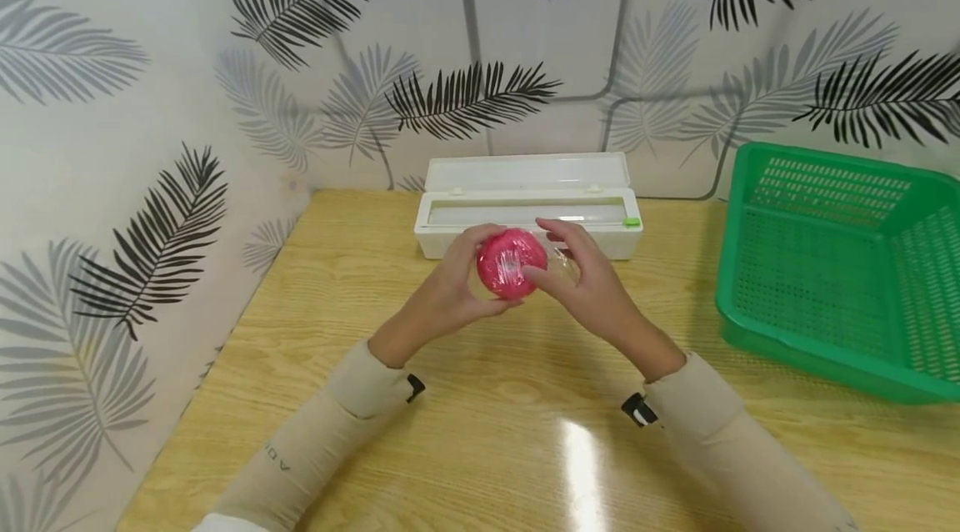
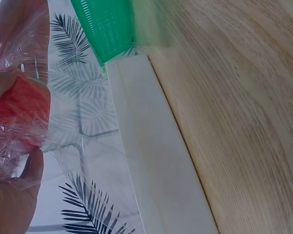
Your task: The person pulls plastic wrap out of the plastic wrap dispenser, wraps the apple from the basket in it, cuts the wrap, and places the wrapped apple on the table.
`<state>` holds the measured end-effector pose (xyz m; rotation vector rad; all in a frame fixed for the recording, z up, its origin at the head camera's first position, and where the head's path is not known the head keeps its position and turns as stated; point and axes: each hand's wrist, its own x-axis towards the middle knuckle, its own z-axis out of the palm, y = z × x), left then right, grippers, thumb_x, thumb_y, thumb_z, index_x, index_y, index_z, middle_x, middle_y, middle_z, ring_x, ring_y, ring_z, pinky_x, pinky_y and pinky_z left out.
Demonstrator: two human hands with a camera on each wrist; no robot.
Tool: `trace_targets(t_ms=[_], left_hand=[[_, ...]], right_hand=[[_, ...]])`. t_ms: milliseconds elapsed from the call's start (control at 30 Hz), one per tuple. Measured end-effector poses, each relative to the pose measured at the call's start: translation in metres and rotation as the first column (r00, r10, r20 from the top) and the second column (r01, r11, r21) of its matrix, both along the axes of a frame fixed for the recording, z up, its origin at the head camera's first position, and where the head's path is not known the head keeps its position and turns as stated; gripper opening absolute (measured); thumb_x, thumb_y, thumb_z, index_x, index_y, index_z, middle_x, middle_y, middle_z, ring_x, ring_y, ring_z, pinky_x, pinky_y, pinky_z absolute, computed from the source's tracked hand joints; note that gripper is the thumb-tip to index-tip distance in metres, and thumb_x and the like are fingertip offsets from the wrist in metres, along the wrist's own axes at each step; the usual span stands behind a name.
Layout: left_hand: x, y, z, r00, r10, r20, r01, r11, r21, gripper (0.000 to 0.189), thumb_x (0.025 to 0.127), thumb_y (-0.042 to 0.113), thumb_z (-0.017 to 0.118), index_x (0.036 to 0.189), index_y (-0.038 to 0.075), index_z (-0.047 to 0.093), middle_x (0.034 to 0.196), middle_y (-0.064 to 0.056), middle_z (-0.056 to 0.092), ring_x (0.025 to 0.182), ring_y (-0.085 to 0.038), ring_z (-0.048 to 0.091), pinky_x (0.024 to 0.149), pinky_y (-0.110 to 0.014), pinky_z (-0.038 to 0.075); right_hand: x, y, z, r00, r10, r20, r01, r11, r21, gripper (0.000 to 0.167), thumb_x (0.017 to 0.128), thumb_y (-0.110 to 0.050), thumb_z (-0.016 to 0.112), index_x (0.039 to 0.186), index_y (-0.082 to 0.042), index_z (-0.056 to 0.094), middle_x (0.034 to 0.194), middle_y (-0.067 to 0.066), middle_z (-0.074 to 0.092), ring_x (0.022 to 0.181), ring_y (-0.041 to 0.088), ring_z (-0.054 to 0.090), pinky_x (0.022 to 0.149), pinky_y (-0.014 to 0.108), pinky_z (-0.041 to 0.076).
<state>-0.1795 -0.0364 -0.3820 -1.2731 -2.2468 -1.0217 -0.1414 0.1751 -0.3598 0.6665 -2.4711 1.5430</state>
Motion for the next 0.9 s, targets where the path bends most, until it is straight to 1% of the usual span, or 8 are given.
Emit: trace_targets(t_ms=[100,200,300,367,567,700,833,900], left_hand=[[-0.001,-0.001,0.001,0.999,-0.008,0.043,0.007,0.999,0.036,0.089,0.067,0.024,0.084,0.136,0.008,0.029,0.13,-0.007,0.044,0.12,-0.016,0.041,0.1,-0.024,0.038],[-0.002,-0.002,0.002,0.993,-0.033,0.117,0.024,0.996,0.084,0.093,0.067,0.022,0.084,0.136,0.009,0.023,0.13,-0.01,0.043,0.12,-0.017,0.043,0.097,-0.025,0.041],[-0.002,-0.003,0.001,0.975,-0.071,0.21,0.042,0.989,0.141,0.094,0.066,0.02,0.084,0.136,0.011,0.021,0.129,-0.01,0.043,0.119,-0.016,0.044,0.095,-0.028,0.044],[-0.001,-0.003,0.0,0.961,-0.083,0.263,0.039,0.985,0.167,0.091,0.067,0.021,0.084,0.135,0.013,0.023,0.129,-0.007,0.044,0.118,-0.014,0.044,0.095,-0.028,0.044],[0.001,-0.003,0.002,0.922,-0.066,0.382,-0.012,0.98,0.197,0.085,0.067,0.017,0.084,0.134,0.012,0.031,0.128,-0.004,0.047,0.116,-0.013,0.046,0.094,-0.028,0.044],[0.007,-0.003,0.012,0.913,-0.082,0.4,-0.005,0.977,0.213,0.081,0.071,0.01,0.081,0.135,0.006,0.032,0.13,-0.01,0.048,0.118,-0.016,0.046,0.095,-0.032,0.044],[0.014,-0.004,0.025,0.906,-0.099,0.412,0.005,0.975,0.224,0.076,0.075,0.009,0.078,0.135,0.003,0.033,0.131,-0.01,0.048,0.12,-0.014,0.046,0.097,-0.031,0.042],[0.015,-0.004,0.027,0.901,-0.095,0.424,-0.002,0.975,0.221,0.075,0.076,0.011,0.077,0.136,0.004,0.033,0.132,-0.009,0.048,0.12,-0.013,0.046,0.096,-0.031,0.043]], right_hand=[[0.008,-0.004,0.011,0.995,0.066,-0.077,-0.066,0.998,-0.009,0.06,0.083,-0.004,0.068,0.136,-0.003,0.039,0.137,0.012,0.041,0.125,0.026,0.037,0.099,0.051,0.035],[0.011,-0.006,0.014,0.985,0.114,-0.129,-0.116,0.993,-0.009,0.062,0.08,0.005,0.068,0.135,0.003,0.038,0.138,0.014,0.041,0.126,0.025,0.038,0.1,0.04,0.039],[0.011,-0.006,0.012,0.981,0.132,-0.143,-0.136,0.991,-0.02,0.062,0.08,0.007,0.067,0.135,0.004,0.037,0.137,0.014,0.041,0.125,0.023,0.039,0.099,0.027,0.04],[0.011,-0.006,0.011,0.982,0.131,-0.135,-0.136,0.99,-0.028,0.062,0.081,0.007,0.066,0.135,0.003,0.037,0.137,0.014,0.041,0.125,0.023,0.04,0.099,0.024,0.039],[0.011,-0.008,0.012,0.984,0.126,-0.128,-0.13,0.991,-0.019,0.063,0.08,0.004,0.068,0.135,0.002,0.036,0.137,0.012,0.041,0.125,0.024,0.039,0.1,0.028,0.038],[0.009,-0.009,0.013,0.983,0.121,-0.135,-0.124,0.992,-0.008,0.068,0.078,0.003,0.071,0.136,0.002,0.034,0.139,0.012,0.039,0.127,0.025,0.037,0.102,0.031,0.037],[0.007,-0.01,0.012,0.989,0.115,-0.087,-0.117,0.993,-0.012,0.072,0.078,0.001,0.072,0.138,-0.001,0.03,0.14,0.01,0.037,0.13,0.024,0.035,0.104,0.04,0.034],[0.006,-0.011,0.011,0.992,0.104,-0.071,-0.105,0.994,-0.011,0.073,0.078,0.0,0.073,0.137,-0.002,0.03,0.14,0.01,0.037,0.13,0.023,0.034,0.105,0.043,0.033]])
